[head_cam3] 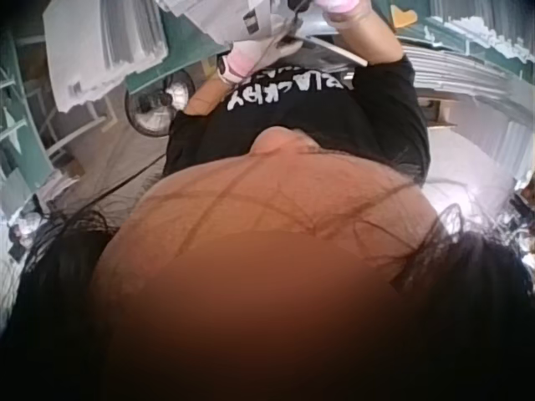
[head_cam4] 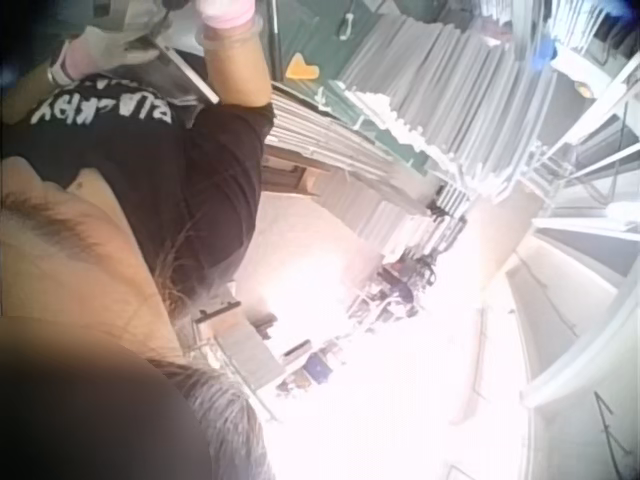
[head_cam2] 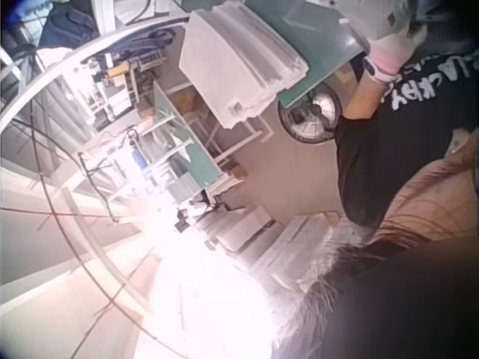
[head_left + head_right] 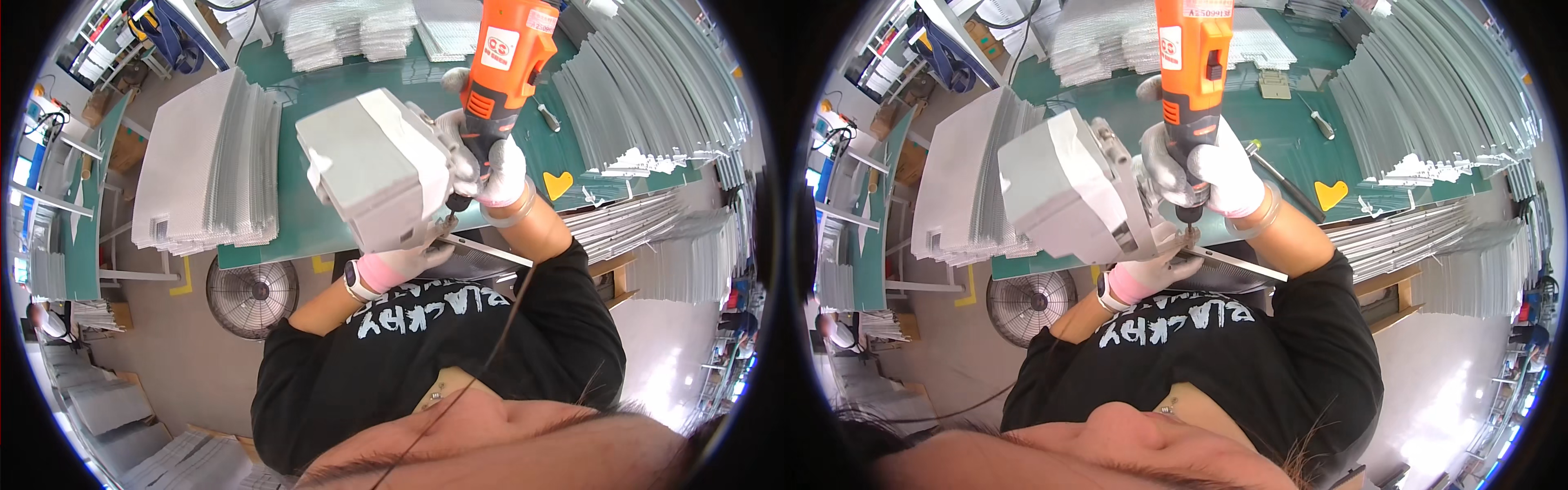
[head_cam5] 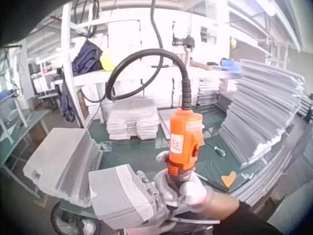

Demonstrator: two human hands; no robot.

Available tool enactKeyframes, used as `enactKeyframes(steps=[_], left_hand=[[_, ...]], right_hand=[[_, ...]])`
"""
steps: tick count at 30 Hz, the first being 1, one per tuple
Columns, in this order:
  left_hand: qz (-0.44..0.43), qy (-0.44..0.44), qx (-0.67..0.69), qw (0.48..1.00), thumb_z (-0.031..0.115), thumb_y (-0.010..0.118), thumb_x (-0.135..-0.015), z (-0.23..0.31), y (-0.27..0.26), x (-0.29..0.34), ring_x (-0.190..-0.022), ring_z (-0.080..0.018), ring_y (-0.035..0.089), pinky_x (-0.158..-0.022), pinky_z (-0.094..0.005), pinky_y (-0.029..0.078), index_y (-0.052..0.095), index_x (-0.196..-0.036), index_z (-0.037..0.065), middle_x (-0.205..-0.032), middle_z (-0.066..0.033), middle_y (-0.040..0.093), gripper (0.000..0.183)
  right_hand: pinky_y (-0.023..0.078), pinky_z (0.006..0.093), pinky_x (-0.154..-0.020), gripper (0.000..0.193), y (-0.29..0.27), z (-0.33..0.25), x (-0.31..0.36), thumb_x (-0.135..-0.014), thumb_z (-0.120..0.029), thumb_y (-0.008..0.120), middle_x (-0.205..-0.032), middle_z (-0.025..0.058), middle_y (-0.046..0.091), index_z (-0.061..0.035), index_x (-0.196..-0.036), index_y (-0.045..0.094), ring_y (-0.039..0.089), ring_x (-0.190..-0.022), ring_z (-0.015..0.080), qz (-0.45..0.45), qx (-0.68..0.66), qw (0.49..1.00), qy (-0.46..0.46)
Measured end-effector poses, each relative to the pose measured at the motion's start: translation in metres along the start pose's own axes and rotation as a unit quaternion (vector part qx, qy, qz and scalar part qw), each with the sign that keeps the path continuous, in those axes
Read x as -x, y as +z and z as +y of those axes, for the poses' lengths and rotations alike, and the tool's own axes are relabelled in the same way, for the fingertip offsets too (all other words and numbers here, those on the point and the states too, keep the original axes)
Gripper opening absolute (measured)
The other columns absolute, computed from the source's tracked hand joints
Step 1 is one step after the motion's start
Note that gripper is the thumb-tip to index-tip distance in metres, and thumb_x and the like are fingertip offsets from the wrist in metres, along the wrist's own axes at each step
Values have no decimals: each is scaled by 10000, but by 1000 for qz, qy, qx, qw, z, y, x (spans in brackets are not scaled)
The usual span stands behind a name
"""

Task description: Assembling metal mesh air filters by placing the mesh screen into a metal frame and securing it with screws using an electric screwdriver.

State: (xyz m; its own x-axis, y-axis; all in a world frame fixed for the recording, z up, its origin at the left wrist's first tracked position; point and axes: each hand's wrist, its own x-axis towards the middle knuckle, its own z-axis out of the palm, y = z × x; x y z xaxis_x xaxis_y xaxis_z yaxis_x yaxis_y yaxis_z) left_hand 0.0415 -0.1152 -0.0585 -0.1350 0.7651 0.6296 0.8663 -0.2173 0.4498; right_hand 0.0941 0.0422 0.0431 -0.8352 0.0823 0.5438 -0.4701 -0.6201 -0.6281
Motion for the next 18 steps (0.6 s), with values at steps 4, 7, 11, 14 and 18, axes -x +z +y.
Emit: enactKeyframes(steps=[4,7,11,14,18], left_hand=[[-16,4,31,999,195,790,-721,-1,1,6,-724,-231,558,-634,-367,441,670,-1076,84,-783,-48,547,390],[-5,27,29,999,189,790,-719,-3,2,5,-723,-233,560,-629,-374,443,659,-1099,83,-784,-49,550,416],[22,-6,15,1000,205,782,-720,0,-2,2,-681,-241,545,-617,-368,445,668,-1046,91,-762,-46,552,364],[-4,18,-82,996,265,779,-695,-10,-16,-15,-627,-255,534,-615,-383,437,656,-829,91,-679,-44,538,252],[-58,1,-154,986,357,742,-715,-29,-28,-37,-632,-283,571,-640,-414,444,596,-680,100,-655,-83,569,299]], right_hand=[[360,183,-436,843,2,2,2,-810,-442,785,-586,-16,516,-45,-1394,324,484,-486,50,10,39,999,23],[363,185,-433,849,0,6,2,-815,-460,770,-581,-23,515,-42,-1408,328,484,-485,49,10,39,999,11],[360,222,-429,607,0,-7,-8,-868,-324,701,-702,48,515,-47,-1328,418,442,-514,101,-10,37,999,7],[475,267,-598,488,-1,-43,-19,-871,-322,683,-877,75,598,-61,-1245,507,568,-693,147,203,93,971,-82],[467,262,-672,451,-24,-109,-57,-942,-238,606,-933,70,600,-109,-1349,460,562,-771,157,135,234,948,-167]])
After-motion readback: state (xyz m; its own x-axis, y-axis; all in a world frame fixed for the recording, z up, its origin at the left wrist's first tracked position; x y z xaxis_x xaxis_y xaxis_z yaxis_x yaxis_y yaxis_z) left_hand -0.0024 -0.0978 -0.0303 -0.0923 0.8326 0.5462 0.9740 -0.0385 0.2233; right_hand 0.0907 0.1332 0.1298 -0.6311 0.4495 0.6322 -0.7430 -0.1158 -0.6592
